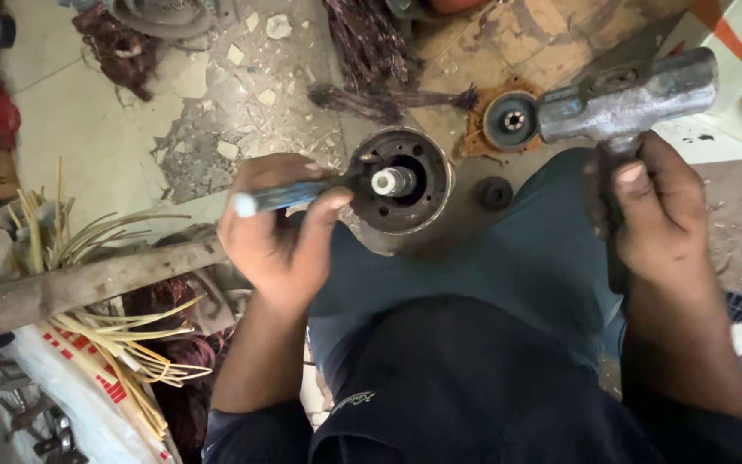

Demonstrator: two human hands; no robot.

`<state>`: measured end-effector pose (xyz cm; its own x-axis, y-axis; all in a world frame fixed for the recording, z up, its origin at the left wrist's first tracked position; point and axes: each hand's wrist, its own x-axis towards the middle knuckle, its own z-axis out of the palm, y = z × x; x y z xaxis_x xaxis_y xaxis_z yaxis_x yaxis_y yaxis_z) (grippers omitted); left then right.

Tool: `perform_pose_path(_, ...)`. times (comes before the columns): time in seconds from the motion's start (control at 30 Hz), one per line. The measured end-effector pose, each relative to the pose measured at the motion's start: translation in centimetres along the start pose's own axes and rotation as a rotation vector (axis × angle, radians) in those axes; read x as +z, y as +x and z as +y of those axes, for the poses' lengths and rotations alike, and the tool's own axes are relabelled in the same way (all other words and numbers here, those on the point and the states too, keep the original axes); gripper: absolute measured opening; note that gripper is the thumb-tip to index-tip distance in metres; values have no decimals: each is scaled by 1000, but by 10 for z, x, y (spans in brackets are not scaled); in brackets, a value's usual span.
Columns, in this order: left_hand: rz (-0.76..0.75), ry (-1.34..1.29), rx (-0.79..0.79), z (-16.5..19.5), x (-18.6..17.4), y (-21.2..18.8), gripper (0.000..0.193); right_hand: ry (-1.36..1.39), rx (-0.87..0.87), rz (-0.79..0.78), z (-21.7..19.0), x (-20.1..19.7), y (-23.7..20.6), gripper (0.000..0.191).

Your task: The person sits on the workshop floor working on an electric motor rotor assembly. They use a long screwdriver and a hammer to drive a shaft component out of its housing, handle the rotor and bearing parts, use pliers on the assembly, and finally hand the removed cylindrical part to a coworker.

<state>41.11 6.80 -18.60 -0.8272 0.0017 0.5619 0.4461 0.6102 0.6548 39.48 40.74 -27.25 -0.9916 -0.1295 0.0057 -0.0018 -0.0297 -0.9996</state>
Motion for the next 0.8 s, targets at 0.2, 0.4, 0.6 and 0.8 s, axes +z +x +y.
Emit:
perform_pose_path(0.2, -102, 79, 112, -11, 11, 5, 29, -37, -3, -4, -5, -3, -1, 55)
perform_pose_path(0.4, -168, -90, 113, -38, 16, 8, 22, -7, -85, -8, -18, 0, 2, 48)
perform_pose_path(0.6, -173, -257, 185, -60, 37, 11, 31, -124, -103, -32, -37, -7, -1, 52)
perform_pose_path(0.8, -163, -391, 267, -67, 47, 18, 29, -141, 42, -139, -17, -62, 2, 56)
